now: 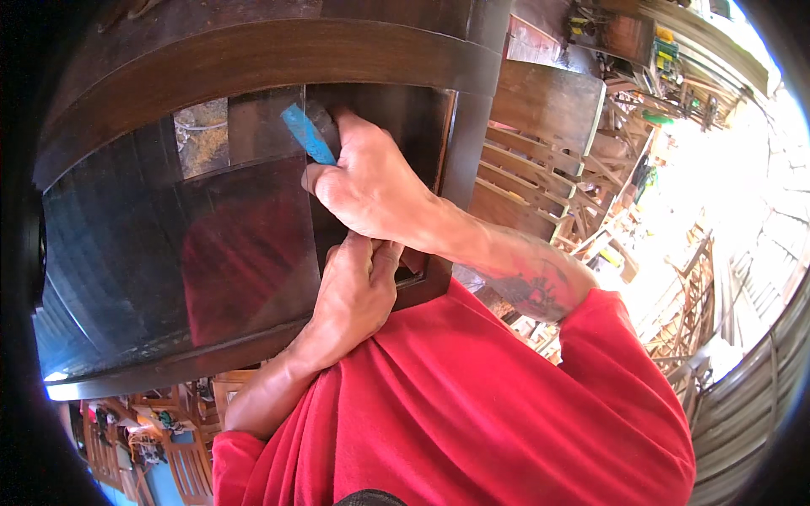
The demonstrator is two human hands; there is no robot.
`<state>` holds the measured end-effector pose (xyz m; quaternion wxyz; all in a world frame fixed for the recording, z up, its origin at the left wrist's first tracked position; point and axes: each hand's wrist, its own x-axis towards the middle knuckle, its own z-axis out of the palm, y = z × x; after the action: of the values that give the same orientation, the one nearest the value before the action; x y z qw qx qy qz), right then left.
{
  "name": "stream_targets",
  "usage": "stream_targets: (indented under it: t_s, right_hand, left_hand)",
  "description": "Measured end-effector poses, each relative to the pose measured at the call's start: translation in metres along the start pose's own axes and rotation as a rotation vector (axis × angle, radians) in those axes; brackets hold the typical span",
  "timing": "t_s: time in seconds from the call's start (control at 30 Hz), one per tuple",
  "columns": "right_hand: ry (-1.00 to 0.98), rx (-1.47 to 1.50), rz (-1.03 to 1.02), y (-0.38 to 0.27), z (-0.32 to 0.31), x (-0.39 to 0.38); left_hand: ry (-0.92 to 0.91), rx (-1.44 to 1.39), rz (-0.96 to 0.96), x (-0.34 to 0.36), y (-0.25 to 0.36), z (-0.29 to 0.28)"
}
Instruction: The person uses a scraping tool to clean and refine the inner edges of a wooden cabinet frame, applying pressure and scraping along the corner joints. They then rotate the cabinet to work on different sides, eventually using the tool to wedge and lift a piece of glass into place within the frame.
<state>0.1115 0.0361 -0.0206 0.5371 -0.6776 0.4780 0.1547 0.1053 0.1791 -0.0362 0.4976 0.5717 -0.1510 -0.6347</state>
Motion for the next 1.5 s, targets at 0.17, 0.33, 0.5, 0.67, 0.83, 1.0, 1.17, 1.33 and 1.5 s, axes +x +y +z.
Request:
stream_targets:
  t_s: [0.17,0.33,0.5,0.67,0.83,1.0,1.17,1.33,1.5]
  right_hand:
    - [0.014,-0.008,-0.007,0.003,0.003,0.001]
    - [0.086,0.026,-0.037,0.011,0.006,-0.002]
    - [0.033,-0.017,0.024,0.005,0.006,-0.002]
    - [0.093,0.035,0.013,0.015,0.007,-0.003]
    - [0.125,0.009,-0.020,0.024,0.006,-0.005]
    - [0.181,0.059,0.027,0.021,0.004,-0.014]
    - [0.242,0.024,-0.030,0.019,0.005,-0.021]
    - [0.255,0.004,-0.086,0.018,0.004,-0.020]
    - [0.171,0.129,0.011,0.023,-0.003,-0.022]
  left_hand:
    - [0.015,0.000,-0.014,0.000,0.002,0.001]
    - [0.000,0.043,0.015,0.001,-0.002,0.002]
    - [-0.021,0.046,-0.024,0.001,-0.004,0.000]
    - [-0.047,0.036,-0.036,0.003,0.001,0.000]
    - [-0.071,0.071,-0.079,0.002,0.004,-0.002]
    - [-0.101,0.088,-0.020,0.002,-0.004,0.001]
    - [-0.087,0.075,-0.011,-0.001,-0.003,0.002]
    - [-0.075,0.081,0.059,0.000,-0.009,0.003]
    - [-0.148,0.127,-0.028,-0.002,0.004,-0.002]
